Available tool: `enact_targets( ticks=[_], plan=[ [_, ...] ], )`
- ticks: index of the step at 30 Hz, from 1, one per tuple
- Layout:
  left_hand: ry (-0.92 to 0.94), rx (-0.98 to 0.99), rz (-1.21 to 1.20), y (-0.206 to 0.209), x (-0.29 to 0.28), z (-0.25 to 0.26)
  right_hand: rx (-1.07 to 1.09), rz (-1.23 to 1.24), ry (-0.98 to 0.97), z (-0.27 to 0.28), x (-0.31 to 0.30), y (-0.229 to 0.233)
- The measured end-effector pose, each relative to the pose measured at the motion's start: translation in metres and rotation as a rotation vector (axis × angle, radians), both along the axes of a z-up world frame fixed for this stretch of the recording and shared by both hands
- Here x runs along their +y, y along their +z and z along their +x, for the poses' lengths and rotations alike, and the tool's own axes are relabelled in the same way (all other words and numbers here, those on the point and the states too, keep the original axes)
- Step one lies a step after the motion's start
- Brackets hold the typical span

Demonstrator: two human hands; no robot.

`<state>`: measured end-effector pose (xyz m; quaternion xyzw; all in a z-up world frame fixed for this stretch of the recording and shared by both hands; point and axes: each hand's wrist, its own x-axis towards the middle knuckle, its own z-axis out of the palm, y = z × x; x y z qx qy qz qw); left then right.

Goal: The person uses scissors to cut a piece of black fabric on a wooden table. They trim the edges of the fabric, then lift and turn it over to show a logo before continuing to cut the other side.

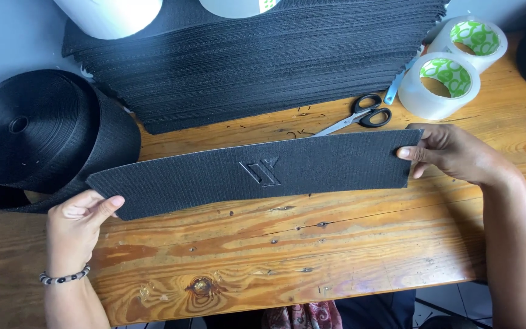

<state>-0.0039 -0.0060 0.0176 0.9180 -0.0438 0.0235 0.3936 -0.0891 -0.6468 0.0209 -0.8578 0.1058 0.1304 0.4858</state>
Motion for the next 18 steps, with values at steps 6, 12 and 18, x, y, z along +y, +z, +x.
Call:
enact_targets(
  ticks=[6,12,18],
  plan=[
    [0.057,0.095,-0.105,0.001,0.010,-0.008,0.029,0.183,0.107,0.004,0.017,-0.006],
    [0.095,0.164,-0.034,-0.003,0.029,-0.016,0.096,0.058,0.180,0.018,0.039,-0.002],
    [0.187,0.320,0.649,0.028,0.036,-0.021,0.169,0.143,0.207,0.031,0.064,0.005]
  ],
)
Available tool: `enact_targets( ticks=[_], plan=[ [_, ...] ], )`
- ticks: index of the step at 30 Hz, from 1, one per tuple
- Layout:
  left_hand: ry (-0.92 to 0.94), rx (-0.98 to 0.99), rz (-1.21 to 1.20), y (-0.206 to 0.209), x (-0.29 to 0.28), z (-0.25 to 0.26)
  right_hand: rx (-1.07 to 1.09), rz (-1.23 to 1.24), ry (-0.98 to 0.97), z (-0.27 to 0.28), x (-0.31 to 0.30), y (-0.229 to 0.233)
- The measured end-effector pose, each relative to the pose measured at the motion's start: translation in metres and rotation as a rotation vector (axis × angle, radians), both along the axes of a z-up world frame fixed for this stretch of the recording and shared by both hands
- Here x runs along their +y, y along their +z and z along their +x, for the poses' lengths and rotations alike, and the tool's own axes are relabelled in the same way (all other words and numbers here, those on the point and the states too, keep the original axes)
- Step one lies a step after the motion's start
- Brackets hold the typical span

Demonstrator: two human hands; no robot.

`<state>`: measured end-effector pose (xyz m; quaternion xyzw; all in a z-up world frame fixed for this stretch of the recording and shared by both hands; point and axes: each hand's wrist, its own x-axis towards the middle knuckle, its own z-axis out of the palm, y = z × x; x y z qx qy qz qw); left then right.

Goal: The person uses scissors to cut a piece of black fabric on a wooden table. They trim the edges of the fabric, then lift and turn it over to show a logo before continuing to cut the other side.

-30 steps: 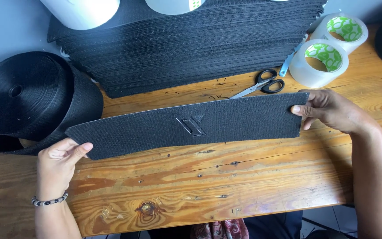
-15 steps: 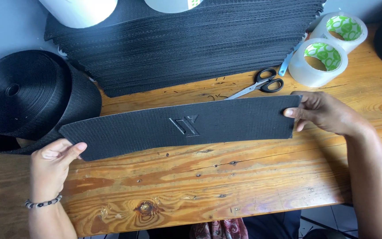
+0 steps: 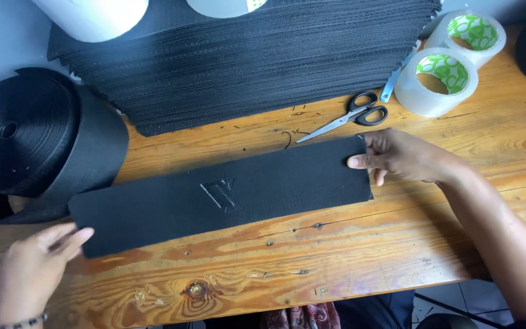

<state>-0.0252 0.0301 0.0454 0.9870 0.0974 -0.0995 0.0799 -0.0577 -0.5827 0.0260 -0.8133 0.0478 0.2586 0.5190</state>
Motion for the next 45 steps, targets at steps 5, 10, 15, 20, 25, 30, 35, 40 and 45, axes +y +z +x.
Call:
enact_targets(
  ticks=[5,10,15,20,25,30,35,40,45],
  plan=[
    [-0.213,-0.392,0.105,0.053,-0.057,-0.023,0.037,-0.059,0.048,0.007,0.013,0.015],
    [-0.769,-0.458,-0.578,0.076,-0.201,-0.006,0.068,-0.167,0.117,0.016,0.021,0.015],
    [-0.850,-0.030,-0.547,0.000,-0.286,0.031,0.054,0.047,0.015,0.020,0.006,-0.017],
    [-0.874,-0.088,-0.527,-0.008,-0.299,0.040,0.017,0.065,0.031,0.022,0.016,-0.008],
    [-0.853,-0.175,-0.579,-0.032,-0.297,0.048,0.016,0.023,0.060,0.022,0.022,0.003],
    [-0.852,-0.236,-0.661,-0.037,-0.296,0.049,0.063,-0.015,0.055,0.018,0.013,-0.012],
    [-0.860,-0.252,-0.618,-0.040,-0.294,0.048,0.084,-0.029,0.058,0.014,0.020,-0.004],
    [-0.859,-0.264,-0.567,-0.039,-0.294,0.053,0.023,-0.047,0.058,0.013,0.024,-0.008],
    [-0.803,0.034,-0.621,-0.018,-0.295,0.063,0.012,-0.095,0.053,0.011,0.037,-0.002]
  ],
)
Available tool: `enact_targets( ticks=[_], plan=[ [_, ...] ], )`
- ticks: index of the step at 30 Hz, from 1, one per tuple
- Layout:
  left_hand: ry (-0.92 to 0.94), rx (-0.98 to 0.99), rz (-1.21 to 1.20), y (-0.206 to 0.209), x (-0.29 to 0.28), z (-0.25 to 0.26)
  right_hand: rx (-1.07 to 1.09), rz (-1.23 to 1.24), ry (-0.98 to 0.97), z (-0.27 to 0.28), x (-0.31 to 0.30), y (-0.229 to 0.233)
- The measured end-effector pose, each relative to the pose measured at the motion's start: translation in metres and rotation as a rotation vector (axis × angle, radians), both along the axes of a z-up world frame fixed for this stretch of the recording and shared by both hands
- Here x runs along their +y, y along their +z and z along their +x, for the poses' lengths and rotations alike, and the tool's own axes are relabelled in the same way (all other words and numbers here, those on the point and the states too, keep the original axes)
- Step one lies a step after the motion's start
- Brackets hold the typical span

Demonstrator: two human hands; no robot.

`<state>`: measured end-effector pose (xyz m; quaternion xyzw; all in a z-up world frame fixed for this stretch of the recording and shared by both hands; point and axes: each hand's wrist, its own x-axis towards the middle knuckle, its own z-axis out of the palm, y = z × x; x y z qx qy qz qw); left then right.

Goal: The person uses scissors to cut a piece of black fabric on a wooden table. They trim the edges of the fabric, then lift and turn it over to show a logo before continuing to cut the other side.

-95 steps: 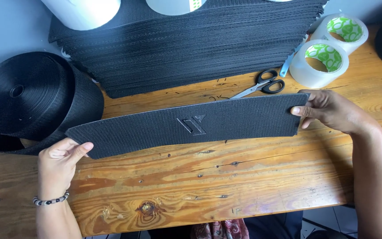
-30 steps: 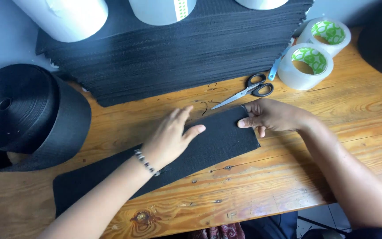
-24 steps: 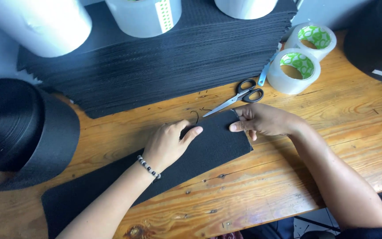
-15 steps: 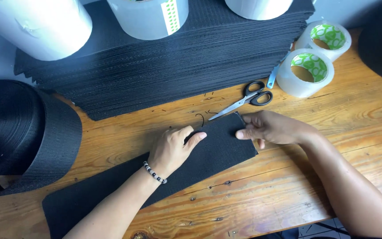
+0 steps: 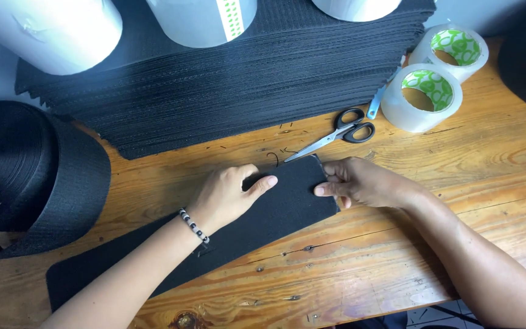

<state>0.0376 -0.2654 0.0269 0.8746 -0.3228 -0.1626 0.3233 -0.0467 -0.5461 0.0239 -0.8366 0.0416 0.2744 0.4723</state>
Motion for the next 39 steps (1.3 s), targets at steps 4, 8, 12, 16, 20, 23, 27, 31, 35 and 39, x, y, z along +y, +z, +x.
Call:
enact_targets(
  ticks=[4,8,12,16,20,23,27,31,35,39],
  plan=[
    [0.002,0.097,-0.037,-0.009,-0.002,0.001,-0.027,0.040,-0.009,0.001,0.021,0.014],
    [-0.029,0.013,-0.114,-0.015,0.000,0.003,-0.055,0.154,-0.074,0.000,0.016,-0.003],
    [0.033,-0.102,-0.165,-0.023,0.002,0.002,0.018,0.195,-0.129,-0.002,0.004,0.017],
    [0.016,-0.145,-0.180,-0.026,0.002,0.003,0.099,0.143,-0.108,-0.006,0.003,0.015],
    [0.016,-0.081,-0.195,-0.026,0.002,0.003,0.137,0.131,-0.052,-0.008,0.008,-0.003],
    [0.015,-0.067,-0.192,-0.025,0.003,0.002,0.143,0.105,-0.082,-0.007,0.016,0.008],
    [0.026,-0.030,-0.193,-0.026,0.003,0.002,0.164,0.064,-0.126,-0.006,0.019,0.013],
    [0.030,-0.015,-0.155,-0.034,0.003,0.005,0.163,0.052,-0.135,-0.005,0.024,0.017],
    [0.022,0.036,-0.158,-0.039,0.007,0.003,0.185,0.020,-0.130,-0.004,0.025,0.020],
    [0.019,0.029,-0.139,-0.040,0.008,0.000,0.202,0.036,-0.123,-0.004,0.024,0.019]
  ],
)
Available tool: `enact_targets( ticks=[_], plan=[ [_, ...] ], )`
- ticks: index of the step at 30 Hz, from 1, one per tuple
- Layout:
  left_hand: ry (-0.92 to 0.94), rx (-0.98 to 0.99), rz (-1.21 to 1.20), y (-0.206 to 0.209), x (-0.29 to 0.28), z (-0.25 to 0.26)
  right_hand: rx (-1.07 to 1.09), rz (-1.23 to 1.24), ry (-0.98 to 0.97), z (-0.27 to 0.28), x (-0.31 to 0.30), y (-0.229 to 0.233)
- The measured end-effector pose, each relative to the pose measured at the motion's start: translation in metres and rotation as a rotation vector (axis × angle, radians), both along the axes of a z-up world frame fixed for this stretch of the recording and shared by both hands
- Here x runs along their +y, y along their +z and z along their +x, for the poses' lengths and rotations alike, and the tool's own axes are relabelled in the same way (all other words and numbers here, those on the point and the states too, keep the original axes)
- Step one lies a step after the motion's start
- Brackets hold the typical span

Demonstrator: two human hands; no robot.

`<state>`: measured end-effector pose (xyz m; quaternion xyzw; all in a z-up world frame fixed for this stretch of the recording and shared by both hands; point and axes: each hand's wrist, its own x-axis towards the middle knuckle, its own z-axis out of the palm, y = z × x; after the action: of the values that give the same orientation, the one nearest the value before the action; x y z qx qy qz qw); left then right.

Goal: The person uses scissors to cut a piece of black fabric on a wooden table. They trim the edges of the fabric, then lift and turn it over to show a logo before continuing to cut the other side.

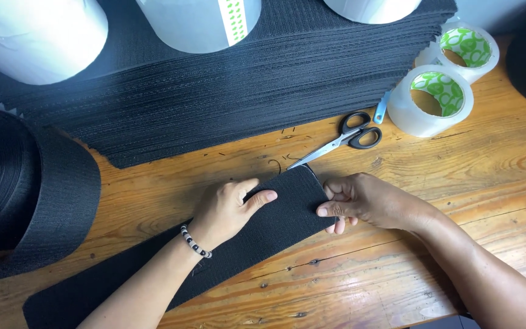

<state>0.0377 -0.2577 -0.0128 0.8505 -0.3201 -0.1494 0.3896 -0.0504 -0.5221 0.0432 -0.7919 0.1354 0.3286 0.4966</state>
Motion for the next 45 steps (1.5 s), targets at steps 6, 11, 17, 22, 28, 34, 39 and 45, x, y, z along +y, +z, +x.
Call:
enact_targets(
  ticks=[6,11,17,22,28,34,39,45],
  plan=[
    [0.003,0.032,0.010,-0.009,0.000,0.003,-0.010,-0.054,0.018,0.000,0.004,0.008],
    [-0.019,0.003,-0.025,0.007,0.000,0.002,0.006,-0.047,0.034,0.002,0.005,0.010],
    [-0.021,-0.033,-0.031,0.012,-0.001,-0.001,0.006,-0.063,0.059,0.003,0.007,0.019],
    [-0.031,-0.065,-0.037,0.016,0.000,-0.001,-0.020,-0.078,0.093,0.002,0.004,0.013],
    [-0.031,-0.086,-0.021,0.014,-0.005,-0.005,-0.232,-0.098,0.099,0.008,0.003,-0.028],
    [-0.015,-0.033,0.030,0.004,-0.006,0.000,-0.305,-0.028,0.026,0.012,0.029,0.003],
    [-0.120,0.210,0.263,0.054,0.001,0.008,-0.321,-0.054,-0.048,0.005,-0.007,-0.015],
    [-0.133,0.332,0.418,0.037,0.051,0.026,-0.185,-0.066,-0.160,0.005,-0.075,0.011]
  ],
)
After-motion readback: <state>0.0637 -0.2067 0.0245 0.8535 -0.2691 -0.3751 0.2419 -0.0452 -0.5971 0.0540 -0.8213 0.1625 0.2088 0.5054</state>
